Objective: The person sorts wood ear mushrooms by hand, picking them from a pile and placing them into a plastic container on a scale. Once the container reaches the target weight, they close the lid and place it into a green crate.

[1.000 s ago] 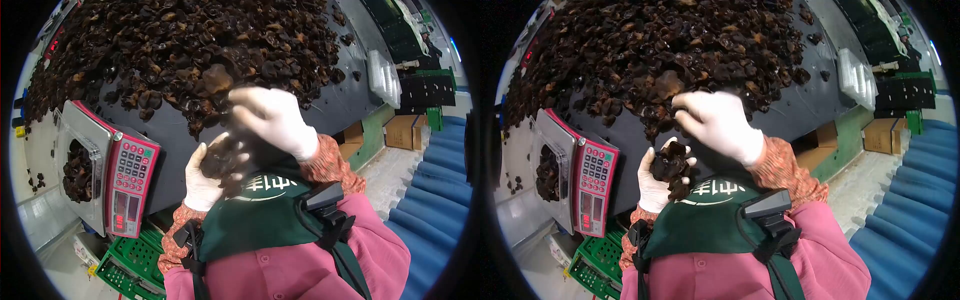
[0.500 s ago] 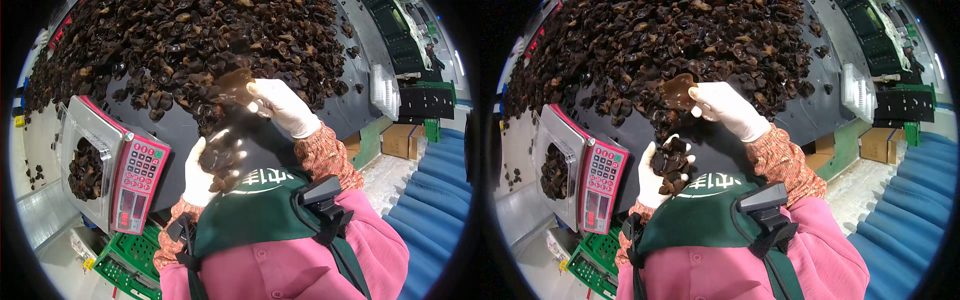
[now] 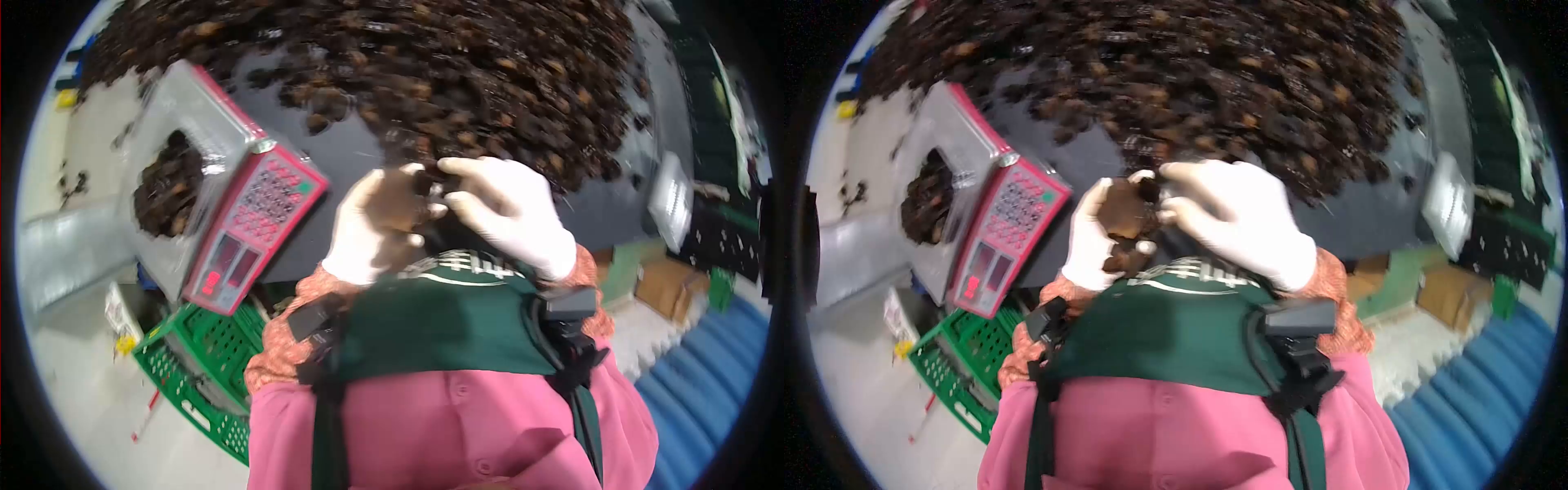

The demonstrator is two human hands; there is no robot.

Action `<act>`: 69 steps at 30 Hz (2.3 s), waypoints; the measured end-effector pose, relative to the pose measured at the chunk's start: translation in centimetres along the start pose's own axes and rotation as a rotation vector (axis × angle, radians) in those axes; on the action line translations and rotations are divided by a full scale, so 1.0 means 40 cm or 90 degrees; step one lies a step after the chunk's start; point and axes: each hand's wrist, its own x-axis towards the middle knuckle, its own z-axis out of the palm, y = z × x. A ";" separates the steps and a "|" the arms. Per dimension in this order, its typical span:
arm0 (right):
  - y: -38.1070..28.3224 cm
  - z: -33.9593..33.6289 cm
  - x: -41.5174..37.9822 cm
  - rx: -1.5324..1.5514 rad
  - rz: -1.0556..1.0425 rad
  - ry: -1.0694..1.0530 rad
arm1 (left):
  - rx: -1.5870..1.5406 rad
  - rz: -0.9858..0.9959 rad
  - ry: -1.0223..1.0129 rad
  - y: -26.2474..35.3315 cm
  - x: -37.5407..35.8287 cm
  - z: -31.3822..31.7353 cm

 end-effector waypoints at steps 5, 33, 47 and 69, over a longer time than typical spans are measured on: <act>0.010 0.008 -0.010 0.108 0.073 0.030 | 0.043 0.014 0.128 0.016 -0.033 0.027; -0.222 0.254 0.317 0.735 0.207 -0.332 | 1.346 0.858 0.687 0.439 -0.316 0.010; -0.280 0.165 0.272 0.393 0.057 -0.392 | 0.468 0.460 0.249 0.226 -0.470 0.000; -0.321 0.188 0.511 -0.150 -0.426 -0.091 | 0.352 0.600 0.466 0.219 -0.605 -0.170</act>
